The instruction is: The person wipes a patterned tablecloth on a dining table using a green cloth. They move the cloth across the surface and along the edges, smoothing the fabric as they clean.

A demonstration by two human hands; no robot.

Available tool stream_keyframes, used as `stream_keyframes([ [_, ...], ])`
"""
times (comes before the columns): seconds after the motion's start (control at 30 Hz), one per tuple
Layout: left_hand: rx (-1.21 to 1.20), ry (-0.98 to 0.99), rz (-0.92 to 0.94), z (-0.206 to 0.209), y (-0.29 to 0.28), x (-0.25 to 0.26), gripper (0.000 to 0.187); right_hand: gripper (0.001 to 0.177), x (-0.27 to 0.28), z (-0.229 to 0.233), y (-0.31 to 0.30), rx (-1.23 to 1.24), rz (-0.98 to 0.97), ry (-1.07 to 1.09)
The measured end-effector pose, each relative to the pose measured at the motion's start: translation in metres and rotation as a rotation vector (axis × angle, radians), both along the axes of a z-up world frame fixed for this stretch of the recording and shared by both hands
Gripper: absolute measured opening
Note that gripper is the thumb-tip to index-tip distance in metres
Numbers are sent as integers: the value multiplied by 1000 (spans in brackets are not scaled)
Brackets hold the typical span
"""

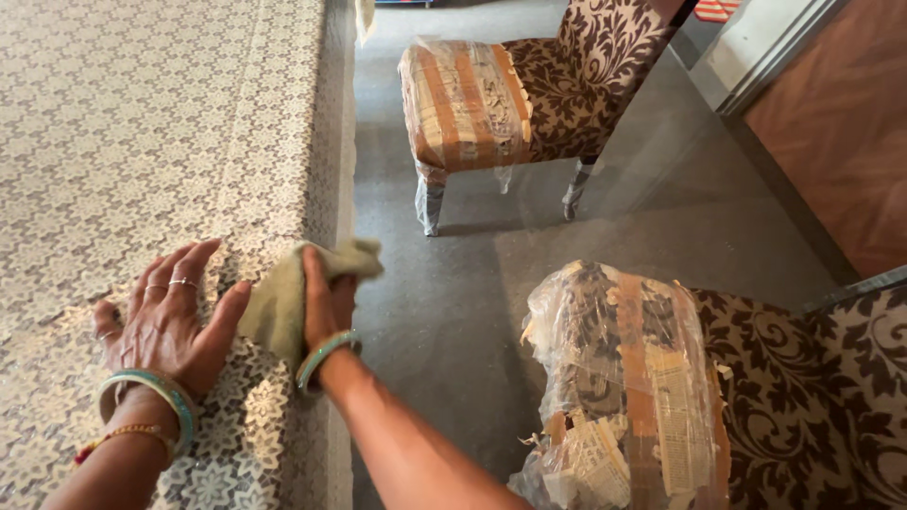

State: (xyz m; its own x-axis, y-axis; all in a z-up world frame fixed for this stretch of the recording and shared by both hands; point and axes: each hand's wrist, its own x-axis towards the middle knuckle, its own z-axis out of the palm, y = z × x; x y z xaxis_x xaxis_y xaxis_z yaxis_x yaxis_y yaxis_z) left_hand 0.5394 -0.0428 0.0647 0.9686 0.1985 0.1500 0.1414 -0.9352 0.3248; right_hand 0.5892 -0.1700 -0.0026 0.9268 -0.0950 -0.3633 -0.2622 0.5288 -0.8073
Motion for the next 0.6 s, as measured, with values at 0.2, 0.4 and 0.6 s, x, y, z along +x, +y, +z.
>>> stream_keyframes([
  [0.2, 4, -41, 11, -8, 3, 1, 71, 84, -9, -13, 2, -157, 137, 109],
  [0.4, 24, -26, 6, -10, 3, 1, 71, 88, -73, -12, -4, -144, 302, 153],
  [0.6, -177, -90, 12, -3, 8, -1, 71, 58, -82, 30, -10, -942, 134, -533],
])
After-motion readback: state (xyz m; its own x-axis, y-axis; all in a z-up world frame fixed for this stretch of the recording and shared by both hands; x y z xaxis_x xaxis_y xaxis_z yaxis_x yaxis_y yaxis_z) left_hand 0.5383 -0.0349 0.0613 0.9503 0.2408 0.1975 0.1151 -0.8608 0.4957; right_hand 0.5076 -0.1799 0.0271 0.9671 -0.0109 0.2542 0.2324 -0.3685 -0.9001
